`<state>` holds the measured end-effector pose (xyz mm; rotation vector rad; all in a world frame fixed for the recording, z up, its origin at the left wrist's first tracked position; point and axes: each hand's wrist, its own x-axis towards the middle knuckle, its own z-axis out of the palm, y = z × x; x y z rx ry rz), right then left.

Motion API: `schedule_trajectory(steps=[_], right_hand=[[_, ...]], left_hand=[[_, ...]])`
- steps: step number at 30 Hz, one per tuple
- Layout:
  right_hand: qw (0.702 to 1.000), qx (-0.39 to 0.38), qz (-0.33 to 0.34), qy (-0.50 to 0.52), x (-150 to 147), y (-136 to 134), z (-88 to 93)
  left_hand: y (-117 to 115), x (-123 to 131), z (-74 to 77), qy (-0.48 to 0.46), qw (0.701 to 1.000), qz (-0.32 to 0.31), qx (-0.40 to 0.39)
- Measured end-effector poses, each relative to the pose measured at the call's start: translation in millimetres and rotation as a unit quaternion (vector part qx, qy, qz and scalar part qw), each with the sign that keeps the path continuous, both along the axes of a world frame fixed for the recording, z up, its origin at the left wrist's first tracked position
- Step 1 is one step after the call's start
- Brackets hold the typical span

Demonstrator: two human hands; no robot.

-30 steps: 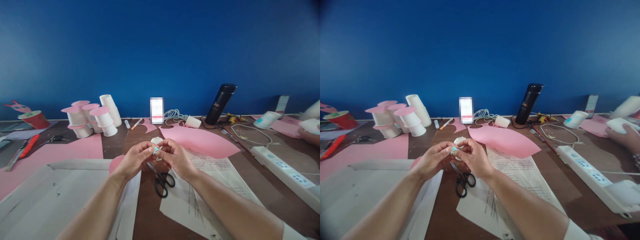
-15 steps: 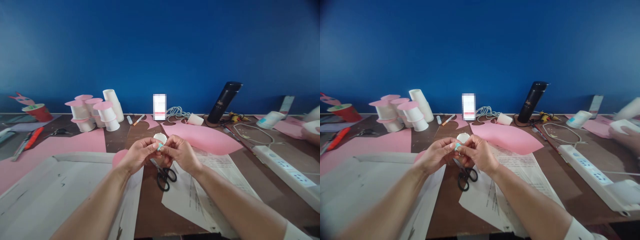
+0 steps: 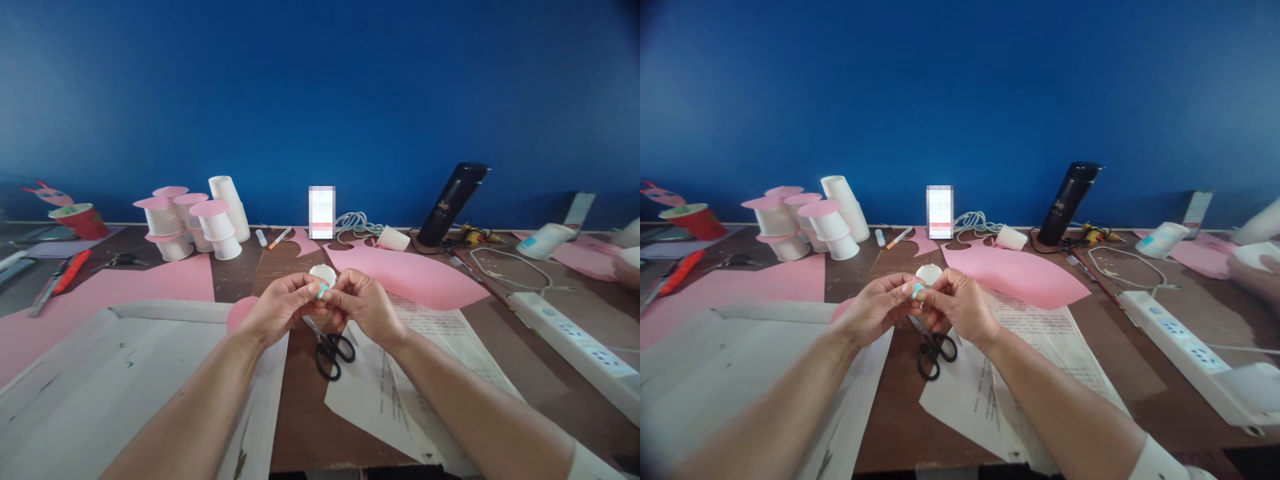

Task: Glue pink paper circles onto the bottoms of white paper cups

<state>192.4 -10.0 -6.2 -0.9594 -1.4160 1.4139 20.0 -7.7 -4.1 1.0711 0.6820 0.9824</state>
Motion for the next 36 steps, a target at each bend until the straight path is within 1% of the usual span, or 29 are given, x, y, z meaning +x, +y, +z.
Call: schedule_trajectory(steps=[10, 14, 16, 18, 19, 21, 23, 24, 26, 28, 30, 32, 34, 36], right_hand=[[1.000, -0.020, 0.007, 0.017, -3, 0, 4.8], [0.999, -0.031, 0.004, 0.031, -3, 0, 6.3], [0.998, -0.034, -0.012, 0.055, -2, 1, 6.4], [0.996, -0.021, -0.047, 0.075, 2, 4, 6.1], [0.995, -0.010, -0.067, 0.077, 4, 6, 5.8], [0.992, 0.012, -0.103, 0.070, 8, 9, 4.8], [0.991, 0.024, -0.122, 0.056, 11, 12, 3.9], [0.991, 0.026, -0.125, 0.049, 12, 12, 3.6], [0.991, 0.026, -0.123, 0.035, 13, 13, 3.3], [0.992, 0.027, -0.120, 0.017, 14, 13, 3.0], [0.992, 0.027, -0.119, -0.002, 15, 13, 2.3], [0.992, 0.029, -0.118, -0.018, 15, 14, 1.0], [0.992, 0.037, -0.119, -0.034, 16, 16, -0.8], [0.990, 0.047, -0.123, -0.053, 17, 16, -2.5]], left_hand=[[-1, 3, -0.2, -0.003, 1.000, 0.003, -0.007], [-1, 2, 4.6, 0.009, 1.000, 0.015, 0.000], [1, -4, 8.1, 0.031, 0.998, 0.046, 0.009], [6, -13, 9.9, 0.085, 0.989, 0.114, 0.028], [9, -19, 9.6, 0.129, 0.979, 0.156, 0.040], [16, -31, 6.6, 0.238, 0.942, 0.229, 0.053], [22, -39, 0.9, 0.327, 0.906, 0.264, 0.055], [25, -41, -2.4, 0.355, 0.895, 0.268, 0.051], [27, -41, -8.7, 0.386, 0.885, 0.256, 0.043], [28, -38, -14.0, 0.416, 0.874, 0.242, 0.071], [28, -36, -18.2, 0.460, 0.845, 0.236, 0.138], [29, -34, -21.6, 0.515, 0.803, 0.220, 0.202], [30, -34, -24.7, 0.562, 0.770, 0.191, 0.233], [32, -35, -27.5, 0.593, 0.750, 0.165, 0.244]])
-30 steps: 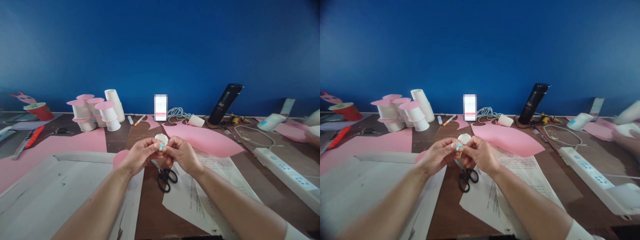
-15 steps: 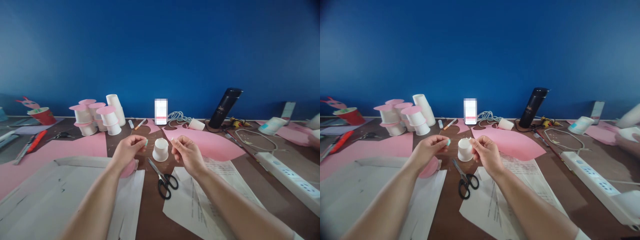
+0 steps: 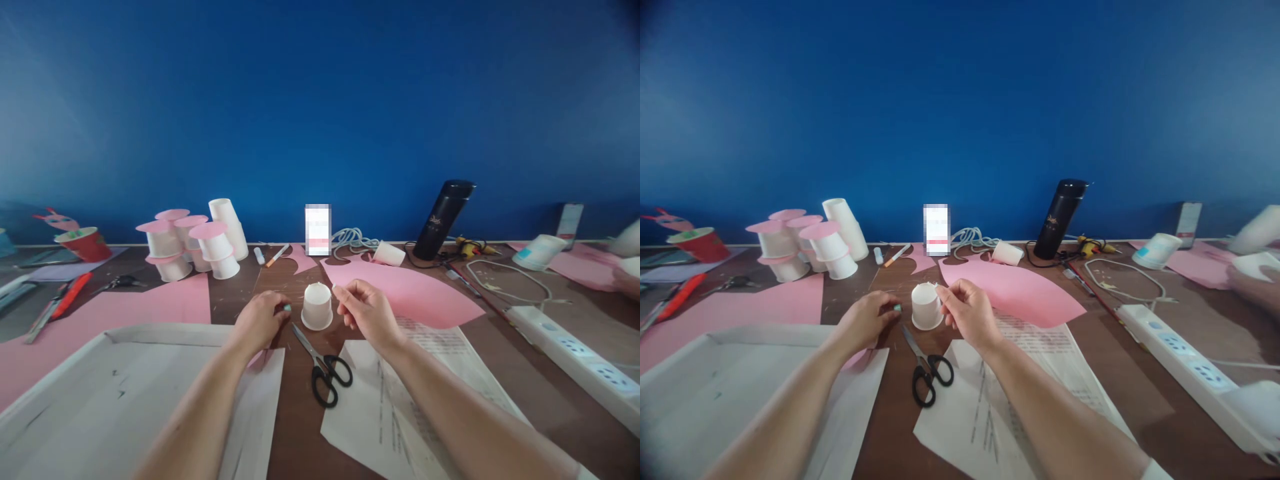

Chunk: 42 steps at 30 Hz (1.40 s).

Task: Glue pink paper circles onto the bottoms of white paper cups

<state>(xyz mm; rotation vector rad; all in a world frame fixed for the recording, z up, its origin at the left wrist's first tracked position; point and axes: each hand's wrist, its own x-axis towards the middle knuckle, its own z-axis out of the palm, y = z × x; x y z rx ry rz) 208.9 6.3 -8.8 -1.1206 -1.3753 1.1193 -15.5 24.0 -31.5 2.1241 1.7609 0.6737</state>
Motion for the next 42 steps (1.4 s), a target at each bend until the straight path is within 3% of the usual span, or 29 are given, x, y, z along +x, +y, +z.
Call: schedule_trajectory(steps=[5, 10, 17, 22, 27, 34, 37, 42], right_hand=[[0.999, 0.017, -0.023, -0.042, -1, 1, -3.8], [0.996, 0.053, -0.054, -0.056, -1, 2, -7.3], [0.968, 0.168, -0.110, -0.148, -1, 1, -13.9], [0.922, 0.278, -0.140, -0.231, 1, 0, -15.6], [0.842, 0.391, -0.128, -0.348, 3, -1, -11.9], [0.745, 0.460, -0.120, -0.468, 6, 0, -6.1], [0.726, 0.473, -0.109, -0.488, 6, 1, -5.3], [0.719, 0.476, -0.096, -0.497, 6, 0, -3.6]], left_hand=[[-3, -1, 2.6, 0.011, 1.000, -0.005, 0.011], [-12, 12, 12.7, -0.078, 0.994, -0.012, 0.076], [-10, 35, -1.7, -0.081, 0.995, -0.025, 0.043], [-8, 45, -1.9, -0.065, 0.995, -0.030, 0.068], [-10, 49, -1.3, -0.023, 0.995, -0.014, 0.095], [-14, 51, 1.0, 0.005, 0.996, 0.024, 0.084], [-16, 52, 3.3, 0.011, 0.997, 0.031, 0.076], [-18, 53, 5.0, 0.010, 0.996, 0.033, 0.079]])
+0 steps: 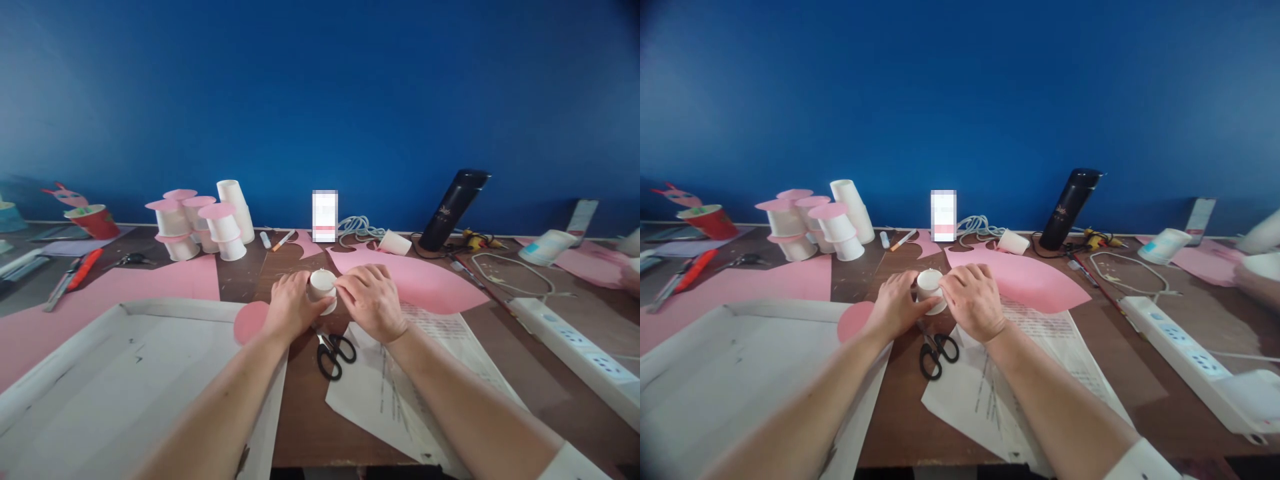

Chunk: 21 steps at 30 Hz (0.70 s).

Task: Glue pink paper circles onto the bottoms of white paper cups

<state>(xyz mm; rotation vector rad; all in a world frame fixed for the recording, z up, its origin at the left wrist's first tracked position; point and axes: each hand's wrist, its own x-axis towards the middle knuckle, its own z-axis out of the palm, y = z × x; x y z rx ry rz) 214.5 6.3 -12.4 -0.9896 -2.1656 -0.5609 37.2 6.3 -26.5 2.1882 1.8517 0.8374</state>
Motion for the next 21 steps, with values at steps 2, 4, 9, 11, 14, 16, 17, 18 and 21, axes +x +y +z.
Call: schedule_trajectory(steps=[2, 4, 9, 11, 14, 16, 17, 18, 21], right_hand=[[1.000, -0.002, 0.002, -0.003, 0.1, -0.3, 1.1], [1.000, -0.002, 0.005, -0.007, 0.7, -0.6, 2.3], [1.000, -0.003, 0.017, -0.006, 2.3, -1.5, 4.9], [1.000, -0.006, 0.018, -0.006, 2.3, -2.1, 5.6], [1.000, -0.010, 0.013, -0.009, 1.8, -3.1, 6.3], [1.000, -0.011, 0.012, -0.015, 1.4, -3.6, 6.6], [1.000, -0.011, 0.013, -0.017, 1.3, -3.7, 6.8], [1.000, -0.011, 0.015, -0.020, 1.1, -3.8, 7.1], [0.999, -0.012, 0.020, -0.027, 0.5, -4.3, 8.9]], left_hand=[[-0.6, 0.1, 0.7, -0.001, 1.000, 0.001, -0.001], [-0.8, 0.1, 1.3, -0.007, 1.000, 0.001, -0.007], [0.3, -0.6, 0.9, -0.012, 1.000, 0.001, -0.013], [0.6, -1.0, 0.3, -0.010, 1.000, -0.001, -0.011], [0.6, -1.4, -0.5, -0.007, 1.000, -0.003, -0.009], [0.6, -1.4, -0.9, -0.004, 1.000, -0.004, -0.005], [0.6, -1.3, -1.1, -0.002, 1.000, -0.003, -0.004], [0.6, -1.1, -1.3, 0.001, 1.000, -0.002, -0.002], [0.9, -0.6, -1.9, 0.007, 1.000, 0.003, 0.002]])
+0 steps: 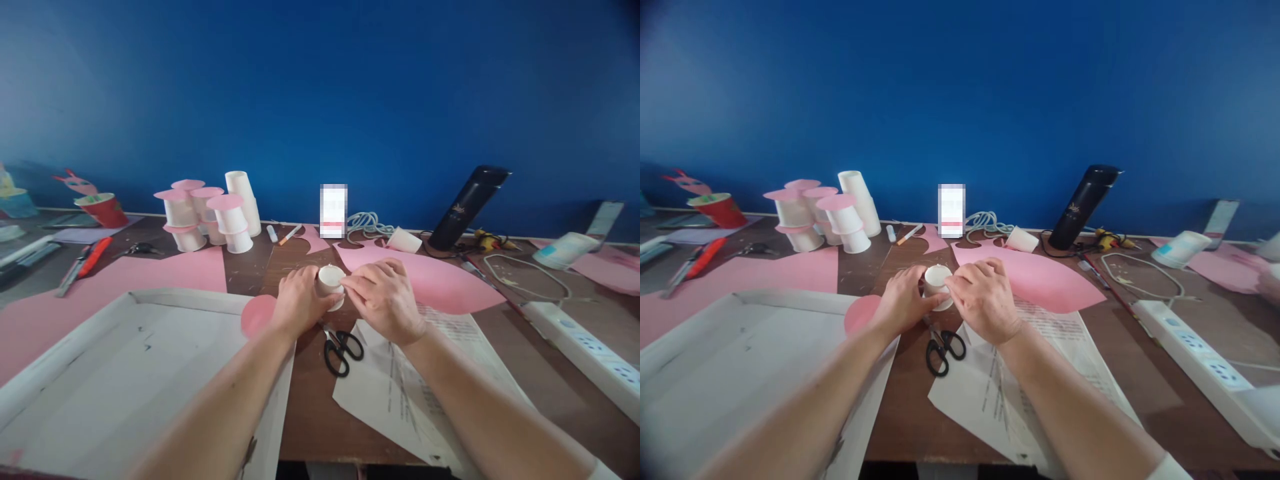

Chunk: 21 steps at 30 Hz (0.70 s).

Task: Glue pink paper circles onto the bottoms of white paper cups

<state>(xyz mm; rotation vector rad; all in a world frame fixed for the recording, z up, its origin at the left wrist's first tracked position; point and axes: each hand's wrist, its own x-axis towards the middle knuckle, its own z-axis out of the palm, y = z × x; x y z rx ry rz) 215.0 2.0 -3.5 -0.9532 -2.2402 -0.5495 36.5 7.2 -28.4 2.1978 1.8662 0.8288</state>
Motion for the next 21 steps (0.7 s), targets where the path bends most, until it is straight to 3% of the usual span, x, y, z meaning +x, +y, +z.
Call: schedule_trajectory(steps=[21], right_hand=[[1.000, -0.013, 0.001, 0.008, -10, -4, -8.7]], left_hand=[[-3, 2, 3.1, -0.014, 0.999, 0.026, -0.018]])
